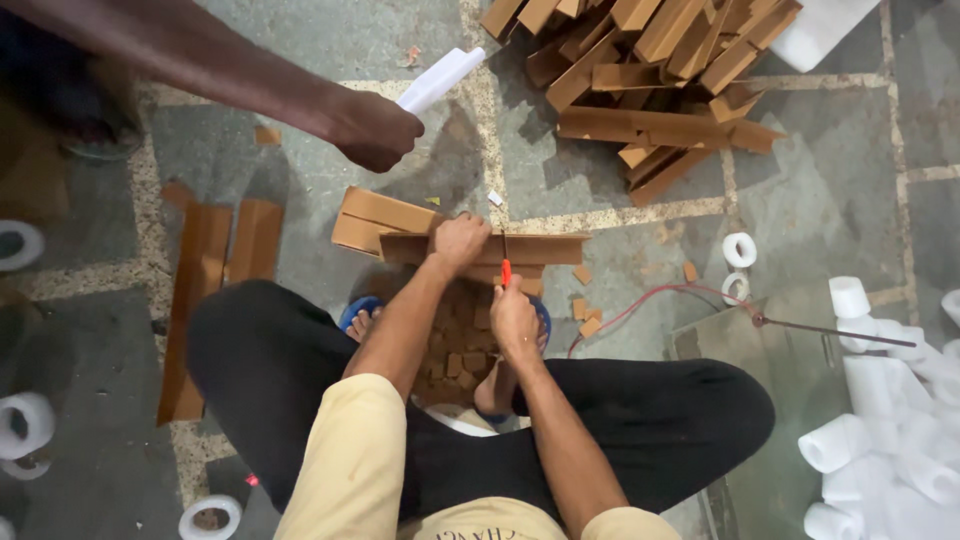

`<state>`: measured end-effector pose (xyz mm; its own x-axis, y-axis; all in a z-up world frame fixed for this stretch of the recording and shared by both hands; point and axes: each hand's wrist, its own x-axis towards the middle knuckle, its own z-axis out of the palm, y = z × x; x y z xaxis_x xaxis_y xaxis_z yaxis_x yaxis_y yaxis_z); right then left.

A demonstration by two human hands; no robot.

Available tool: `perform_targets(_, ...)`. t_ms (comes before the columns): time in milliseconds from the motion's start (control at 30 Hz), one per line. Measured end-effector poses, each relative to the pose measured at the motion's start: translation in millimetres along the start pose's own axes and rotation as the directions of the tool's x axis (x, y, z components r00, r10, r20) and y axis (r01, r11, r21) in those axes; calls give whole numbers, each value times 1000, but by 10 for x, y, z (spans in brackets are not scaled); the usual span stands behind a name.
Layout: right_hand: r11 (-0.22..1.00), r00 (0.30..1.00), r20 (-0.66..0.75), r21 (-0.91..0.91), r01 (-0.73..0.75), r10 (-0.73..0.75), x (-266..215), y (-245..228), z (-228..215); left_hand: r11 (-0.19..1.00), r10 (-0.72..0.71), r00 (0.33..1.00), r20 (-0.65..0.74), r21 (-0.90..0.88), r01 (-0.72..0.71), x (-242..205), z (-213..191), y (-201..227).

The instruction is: The person sits on the floor and uses a red utility knife to cut long strips of brown cardboard. They repeatedly cut the cardboard into smaller pieces and place them into a pile. Another person occasionally hands them white paper rolls.

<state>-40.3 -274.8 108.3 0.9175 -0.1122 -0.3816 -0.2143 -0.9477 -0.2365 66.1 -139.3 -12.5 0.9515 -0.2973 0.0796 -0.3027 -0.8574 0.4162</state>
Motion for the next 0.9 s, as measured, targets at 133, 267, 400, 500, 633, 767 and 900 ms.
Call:
perform_targets(133, 999, 1000, 18, 35, 16, -17, 221, 71, 120, 998, 18, 1000, -8, 64, -18, -31, -39, -3)
perform_targets(267, 1000, 997, 77, 11, 17, -18, 629, 212, 435, 989, 117, 982, -150, 107, -101, -51, 27, 17)
perform_targets(400, 997, 997, 58, -54, 47, -44, 1046, 175, 633, 998, 54, 982, -184, 39, -47, -85, 117, 31)
perform_targets(500, 997, 995, 84, -50, 60, -56, 1000, 159, 488, 994, 42, 992, -122, 102, -29, -58, 159, -21)
perform_targets(633, 982, 984, 35, -65, 178, -176, 299, 319, 110, 995, 39, 994, -105, 95, -29, 53, 227, -127)
perform_targets(767, 868, 905, -71, -324, 377, -420, -451, 385, 101, 995, 56, 998, 21, 85, -57, 46, 224, -149)
perform_targets(900, 987, 884, 462, -92, 132, -75, -308, 345, 290, 987, 94, 995, 42, 127, -98, -74, 33, -30)
